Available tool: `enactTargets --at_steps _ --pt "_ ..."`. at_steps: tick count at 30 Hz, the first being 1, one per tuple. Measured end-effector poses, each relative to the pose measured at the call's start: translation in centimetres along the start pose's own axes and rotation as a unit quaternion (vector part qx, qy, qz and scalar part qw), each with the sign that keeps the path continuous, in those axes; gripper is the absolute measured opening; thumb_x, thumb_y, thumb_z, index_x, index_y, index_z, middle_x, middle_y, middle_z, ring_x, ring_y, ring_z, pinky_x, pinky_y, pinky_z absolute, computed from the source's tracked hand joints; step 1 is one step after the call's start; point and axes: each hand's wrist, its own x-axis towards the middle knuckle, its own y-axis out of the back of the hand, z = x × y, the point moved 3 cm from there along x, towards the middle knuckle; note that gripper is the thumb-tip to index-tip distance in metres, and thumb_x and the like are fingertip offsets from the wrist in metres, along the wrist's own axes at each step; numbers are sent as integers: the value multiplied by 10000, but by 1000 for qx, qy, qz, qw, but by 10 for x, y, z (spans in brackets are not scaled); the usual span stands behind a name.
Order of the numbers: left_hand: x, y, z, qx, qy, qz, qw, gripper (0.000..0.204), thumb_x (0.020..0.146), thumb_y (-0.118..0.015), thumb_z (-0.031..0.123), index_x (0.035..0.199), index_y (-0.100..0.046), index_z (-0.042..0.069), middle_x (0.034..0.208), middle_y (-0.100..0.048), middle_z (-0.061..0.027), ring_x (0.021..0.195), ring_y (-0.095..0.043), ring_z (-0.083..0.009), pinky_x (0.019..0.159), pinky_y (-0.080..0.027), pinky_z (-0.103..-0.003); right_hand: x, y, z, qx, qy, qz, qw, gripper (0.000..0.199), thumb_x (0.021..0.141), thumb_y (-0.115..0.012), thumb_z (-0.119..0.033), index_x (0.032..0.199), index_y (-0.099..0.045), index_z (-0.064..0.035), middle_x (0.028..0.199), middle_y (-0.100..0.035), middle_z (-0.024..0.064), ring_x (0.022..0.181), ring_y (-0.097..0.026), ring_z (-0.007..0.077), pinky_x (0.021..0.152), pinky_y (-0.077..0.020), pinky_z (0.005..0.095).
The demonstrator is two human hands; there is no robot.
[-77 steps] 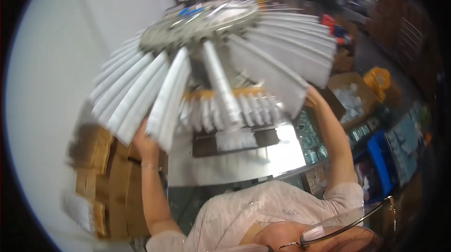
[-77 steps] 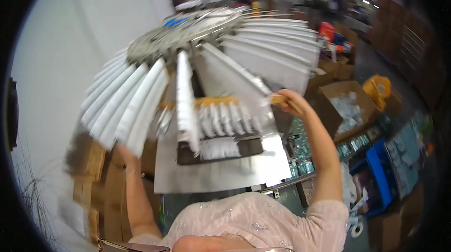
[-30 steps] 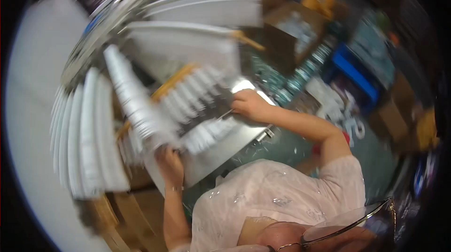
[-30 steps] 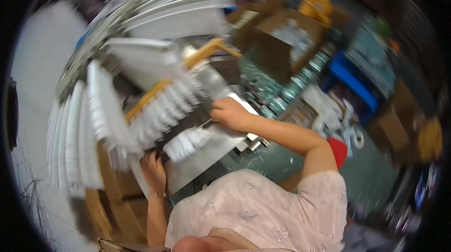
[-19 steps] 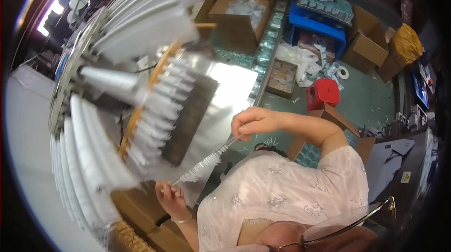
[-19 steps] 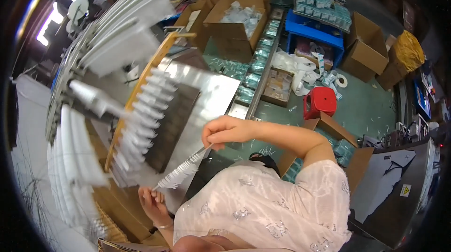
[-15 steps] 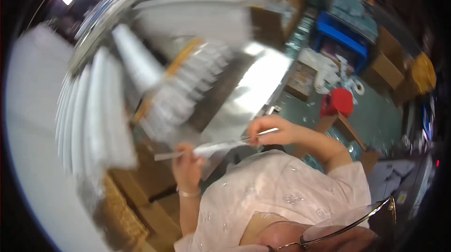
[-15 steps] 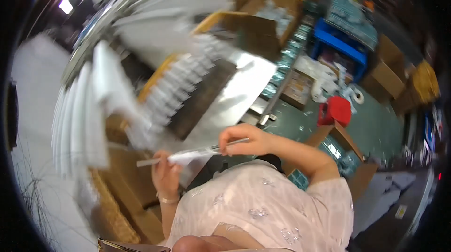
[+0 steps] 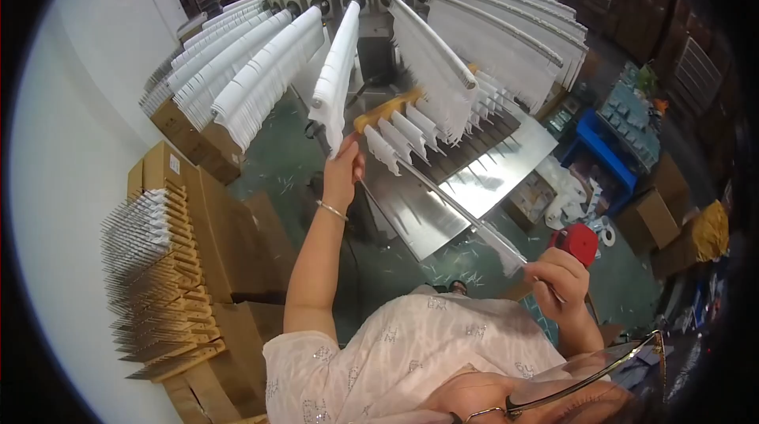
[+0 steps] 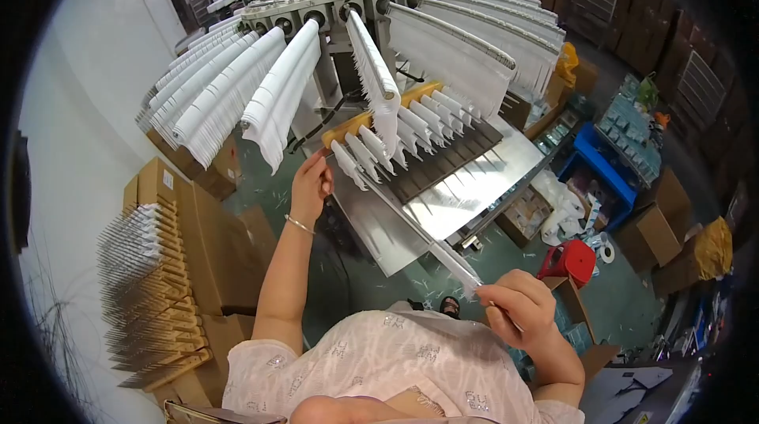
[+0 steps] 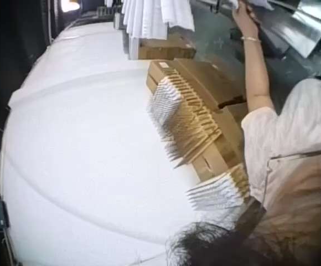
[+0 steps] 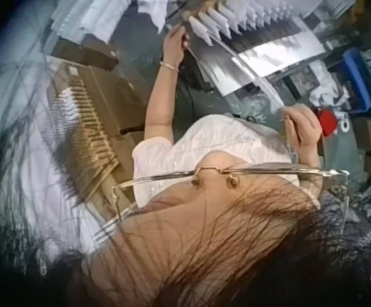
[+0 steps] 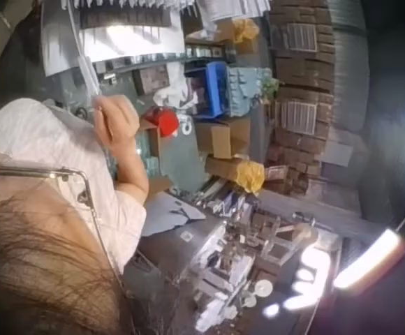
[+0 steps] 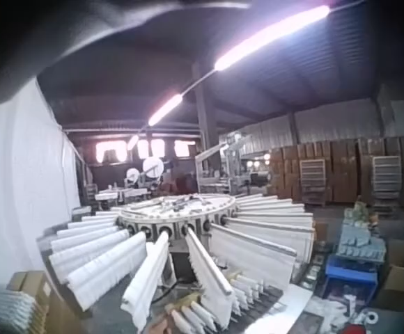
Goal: Operating a tube processing machine and manually packaging the products into cardboard boxes.
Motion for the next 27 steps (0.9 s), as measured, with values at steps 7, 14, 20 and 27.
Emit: enactTargets --at_steps 7,14,20,27 --pt "-5 -23 -4 122 -54 -11 991 217 864 -436 187 877 -572 19 555 -457 7 423 -370 -49 388 -284 -204 17 -35 0 -57 20 -3 998 225 620 -588 38 843 -588 9 663 -529 85 552 -516 210 487 -407 285" --pt "-64 -56 -10 259 -95 -38 961 275 859 -440 220 987 -579 19 579 -508 -5 447 -420 -44 395 -313 -180 -26 -18 10 -27 28 38 999 140 690 -506 26 818 -561 28 642 -519 88 520 -493 205 457 -385 287" --pt "24 -28 -22 89 -33 -11 995 201 836 -384 143 875 -553 40 579 -470 9 440 -382 -65 395 -294 -198 -7 -9 4 -54 22 28 998 200 641 -545 44 838 -574 23 656 -530 88 531 -505 209 470 -402 287" --pt "-13 -56 -25 196 -146 14 970 195 836 -417 92 911 -577 12 598 -474 33 474 -376 -44 433 -304 -190 -7 -31 21 2 -76 48 996 137 685 -514 48 805 -564 2 667 -534 99 573 -525 197 504 -414 275"
